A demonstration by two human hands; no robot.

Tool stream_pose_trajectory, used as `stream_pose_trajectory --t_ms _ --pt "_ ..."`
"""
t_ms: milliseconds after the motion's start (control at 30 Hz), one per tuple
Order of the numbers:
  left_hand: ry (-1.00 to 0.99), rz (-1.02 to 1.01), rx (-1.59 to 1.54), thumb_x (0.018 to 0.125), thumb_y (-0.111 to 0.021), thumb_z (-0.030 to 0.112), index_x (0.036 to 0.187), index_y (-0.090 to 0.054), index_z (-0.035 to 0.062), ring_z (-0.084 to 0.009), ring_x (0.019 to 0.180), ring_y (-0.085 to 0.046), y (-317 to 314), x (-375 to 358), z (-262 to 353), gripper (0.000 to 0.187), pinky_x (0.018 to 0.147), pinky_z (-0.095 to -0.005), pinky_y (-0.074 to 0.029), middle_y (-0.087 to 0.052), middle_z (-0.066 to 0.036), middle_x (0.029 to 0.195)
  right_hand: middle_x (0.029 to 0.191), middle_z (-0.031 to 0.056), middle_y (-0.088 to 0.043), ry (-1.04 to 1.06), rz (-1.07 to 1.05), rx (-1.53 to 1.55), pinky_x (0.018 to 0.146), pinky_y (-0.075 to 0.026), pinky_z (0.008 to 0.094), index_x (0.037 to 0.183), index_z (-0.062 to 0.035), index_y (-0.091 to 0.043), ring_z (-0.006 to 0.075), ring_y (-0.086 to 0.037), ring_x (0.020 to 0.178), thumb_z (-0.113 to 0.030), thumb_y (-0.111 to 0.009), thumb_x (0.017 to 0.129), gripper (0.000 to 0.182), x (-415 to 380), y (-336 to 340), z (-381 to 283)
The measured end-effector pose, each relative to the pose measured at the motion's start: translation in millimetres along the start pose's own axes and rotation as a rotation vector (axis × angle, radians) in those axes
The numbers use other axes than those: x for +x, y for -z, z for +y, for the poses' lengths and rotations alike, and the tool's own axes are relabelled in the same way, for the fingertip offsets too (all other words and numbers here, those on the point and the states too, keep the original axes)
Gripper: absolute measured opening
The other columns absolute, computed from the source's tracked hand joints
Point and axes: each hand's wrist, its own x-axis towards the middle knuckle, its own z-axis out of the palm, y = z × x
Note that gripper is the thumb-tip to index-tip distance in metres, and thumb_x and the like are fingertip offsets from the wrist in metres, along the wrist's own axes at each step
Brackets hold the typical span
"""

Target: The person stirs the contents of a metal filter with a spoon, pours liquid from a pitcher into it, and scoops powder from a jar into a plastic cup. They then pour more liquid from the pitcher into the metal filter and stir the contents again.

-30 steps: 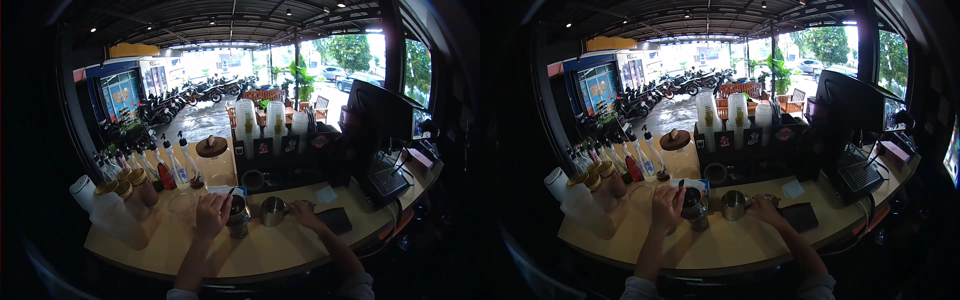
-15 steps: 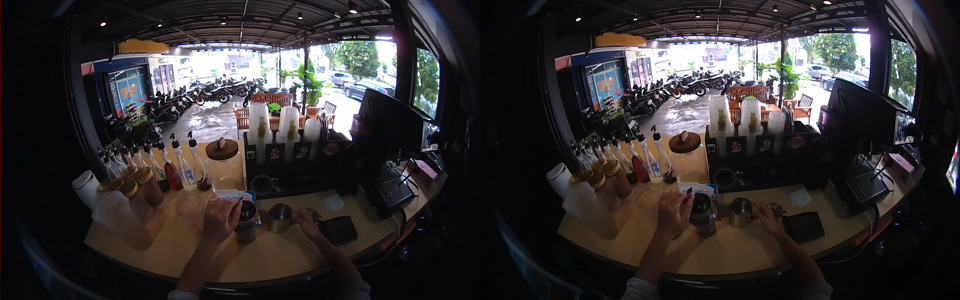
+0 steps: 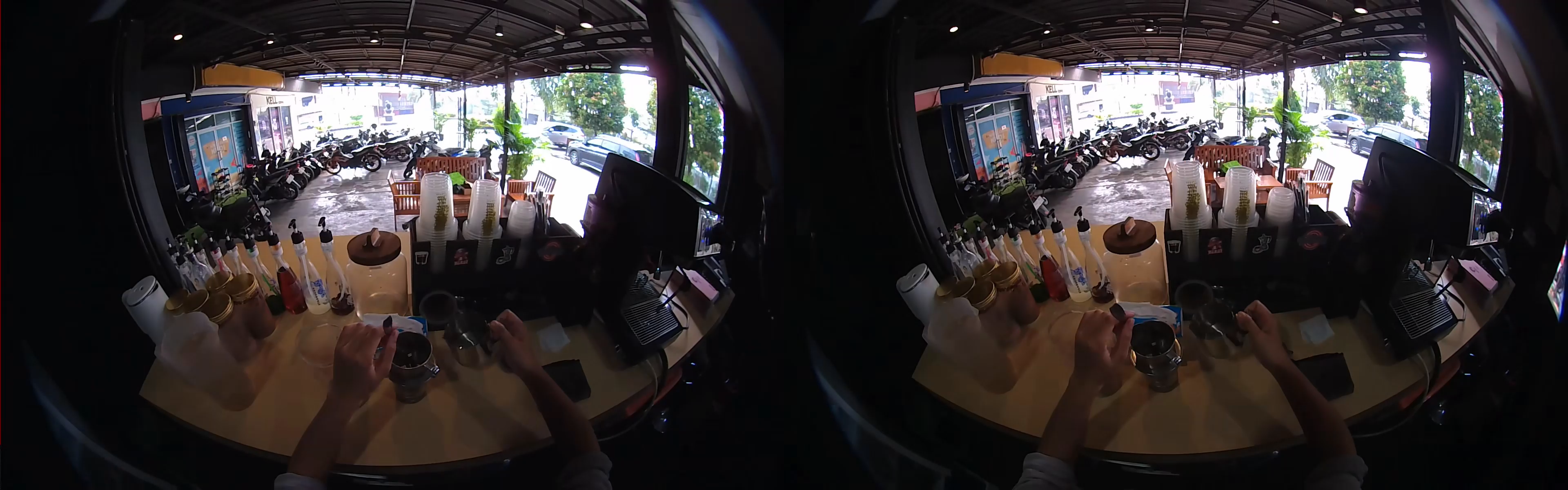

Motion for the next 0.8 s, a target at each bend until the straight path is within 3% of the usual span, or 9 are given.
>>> stream_pose_trajectory --t_ms 200,500,600,667,800 --pt "0.076 0.004 0.0 0.081 -0.066 0.006 0.085 -0.059 0.0032 -0.0258 0.067 -0.054 2 -7 -7 0.009 0.065 -0.0377 -0.043 -0.056 -0.007 0.07 0.074 -0.0043 -0.05 0.029 -0.017 -0.039 0.063 -0.039 0.022 0.083 -0.0067 -0.049 0.0024 -0.045 0.071 -0.014 -0.059 0.093 0.016 18 -30 -51" --pt "0.122 0.115 -0.072 0.081 -0.066 0.005 0.089 -0.061 0.0043 -0.0244 0.065 -0.055 8 -11 -2 0.009 0.063 -0.0374 -0.043 -0.057 -0.007 0.07 0.073 -0.005 -0.052 0.071 -0.158 -0.046 0.054 -0.04 0.0172 0.083 -0.0058 -0.049 -0.0007 -0.049 0.065 -0.011 -0.066 0.089 0.019 39 -49 -65" --pt "0.239 0.098 -0.131 0.081 -0.065 0.005 0.091 -0.061 0.0049 -0.0235 0.065 -0.055 7 -16 -3 0.011 0.062 -0.0365 -0.043 -0.057 -0.007 0.07 0.074 -0.0043 -0.053 0.074 -0.176 -0.052 0.054 -0.043 0.0172 0.083 -0.0052 -0.049 -0.0004 -0.052 0.065 -0.011 -0.066 0.089 0.019 41 -55 -70" --pt "0.164 0.13 -0.113 0.085 -0.064 0.007 0.091 -0.061 0.0049 -0.0067 0.053 -0.048 4 -19 -9 0.007 0.043 -0.0234 -0.035 -0.059 -0.005 0.078 0.073 -0.0036 -0.053 0.071 -0.195 -0.006 0.054 -0.045 0.0179 0.083 -0.0046 -0.048 0.0002 -0.055 0.066 -0.01 -0.065 0.089 0.018 41 -60 -76" --pt "0.189 0.128 -0.114 0.086 -0.064 0.007 0.092 -0.06 0.0048 -0.0064 0.054 -0.048 4 -20 -6 0.007 0.044 -0.0229 -0.036 -0.06 -0.005 0.078 0.072 -0.0044 -0.051 0.12 -0.206 -0.071 0.053 -0.041 0.017 0.083 -0.0045 -0.048 -0.0015 -0.05 0.064 -0.009 -0.065 0.089 0.019 46 -62 -77"
